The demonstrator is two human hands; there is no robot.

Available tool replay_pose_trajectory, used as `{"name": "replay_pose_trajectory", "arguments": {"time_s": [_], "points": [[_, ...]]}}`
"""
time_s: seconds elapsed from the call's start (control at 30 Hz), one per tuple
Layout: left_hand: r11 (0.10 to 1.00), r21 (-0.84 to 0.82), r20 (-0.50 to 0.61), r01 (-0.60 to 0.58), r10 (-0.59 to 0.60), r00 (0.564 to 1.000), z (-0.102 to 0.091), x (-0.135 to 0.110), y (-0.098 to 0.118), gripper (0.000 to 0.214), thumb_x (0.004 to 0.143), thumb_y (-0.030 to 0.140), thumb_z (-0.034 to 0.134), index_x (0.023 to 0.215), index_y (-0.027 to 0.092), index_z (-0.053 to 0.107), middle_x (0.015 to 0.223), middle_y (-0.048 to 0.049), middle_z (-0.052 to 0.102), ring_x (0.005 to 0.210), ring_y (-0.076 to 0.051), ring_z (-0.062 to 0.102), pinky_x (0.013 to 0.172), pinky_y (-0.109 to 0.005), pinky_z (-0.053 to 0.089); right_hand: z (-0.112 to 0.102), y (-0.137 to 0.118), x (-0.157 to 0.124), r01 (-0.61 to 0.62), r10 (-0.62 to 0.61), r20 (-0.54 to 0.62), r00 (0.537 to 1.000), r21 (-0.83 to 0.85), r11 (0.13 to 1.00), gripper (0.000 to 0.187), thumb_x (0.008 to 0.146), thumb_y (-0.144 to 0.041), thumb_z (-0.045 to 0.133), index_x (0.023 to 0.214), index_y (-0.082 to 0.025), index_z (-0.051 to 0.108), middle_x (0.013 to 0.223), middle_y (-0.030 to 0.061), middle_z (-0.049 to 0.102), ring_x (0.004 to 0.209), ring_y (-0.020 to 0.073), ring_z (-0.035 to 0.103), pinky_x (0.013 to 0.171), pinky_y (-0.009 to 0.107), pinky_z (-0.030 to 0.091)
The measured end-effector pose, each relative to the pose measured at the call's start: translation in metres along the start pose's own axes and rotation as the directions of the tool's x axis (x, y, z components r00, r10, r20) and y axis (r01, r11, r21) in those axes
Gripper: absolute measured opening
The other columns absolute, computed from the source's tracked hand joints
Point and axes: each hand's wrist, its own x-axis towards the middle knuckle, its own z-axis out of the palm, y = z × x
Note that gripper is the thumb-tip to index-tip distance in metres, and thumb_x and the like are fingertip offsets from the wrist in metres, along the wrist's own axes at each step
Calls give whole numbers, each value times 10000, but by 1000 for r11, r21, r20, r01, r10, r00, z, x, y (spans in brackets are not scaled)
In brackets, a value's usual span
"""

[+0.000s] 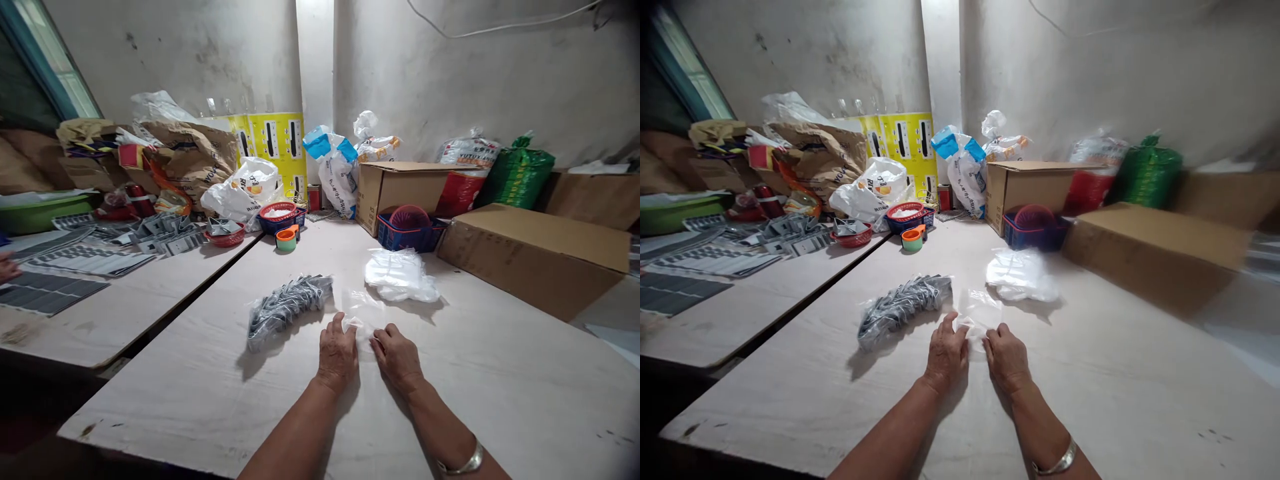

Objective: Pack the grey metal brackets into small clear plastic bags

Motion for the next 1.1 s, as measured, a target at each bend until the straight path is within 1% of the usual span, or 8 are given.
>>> {"name": "replay_pose_trajectory", "arguments": {"time_s": [0.17,0.37,0.43,0.53,0.67,0.83,0.93,1.1], "points": [[1000,-3,-13,-24,24,1000,3,0,-1,408,745,89,480,1145,146,534,1223,-124,516,961,-265,505,770,-403,413,2,-1,0,25,-25,-17,1000,-13,1000,180,876,-238,454,781,-190,599,752,13,540,580,102,496,526,232,275],[1000,12,-33,-15,16,999,3,3,0,459,743,107,508,1199,151,504,1233,-118,526,946,-269,504,752,-404,399,4,-1,0,59,-62,-37,997,-78,995,178,859,-171,461,962,-188,605,792,32,556,620,123,513,551,242,297],[1000,19,-36,-22,22,999,3,3,0,415,739,100,509,1148,166,543,1209,-109,540,930,-269,509,742,-402,401,4,-2,0,70,-73,-36,997,-81,994,189,863,-177,460,987,-191,602,791,32,555,624,126,514,559,242,303],[999,25,-58,-20,21,998,5,3,-2,275,727,85,512,975,153,609,1146,-118,558,935,-278,514,741,-399,412,3,-3,1,88,-92,-45,995,-71,994,209,864,-175,452,1017,-189,595,779,31,552,624,126,511,561,238,307],[999,39,-132,27,-22,991,8,3,-4,195,724,40,476,840,129,605,1014,-128,559,882,-246,532,738,-372,429,2,-5,2,126,-127,-23,992,-36,991,187,857,-163,451,959,-192,605,762,27,541,641,124,512,572,231,314],[996,54,-86,66,-61,994,3,2,-3,171,706,23,483,723,153,593,857,-82,538,757,-202,519,679,-325,411,2,-5,2,108,-108,2,994,-21,994,189,850,-149,457,963,-197,601,783,25,547,659,123,524,576,230,318],[993,47,-63,112,-109,992,0,1,-2,156,713,47,502,733,161,606,888,-84,535,818,-218,516,709,-334,396,4,-4,2,90,-90,31,995,-9,996,200,851,-148,449,968,-203,601,793,24,551,654,124,529,573,234,318],[984,-2,0,176,-176,984,1,-1,-2,136,716,78,532,734,178,623,1056,-102,533,976,-254,500,787,-359,380,7,-3,3,59,-61,63,996,22,998,213,873,-161,415,973,-199,599,819,30,561,673,129,545,589,238,325]]}}
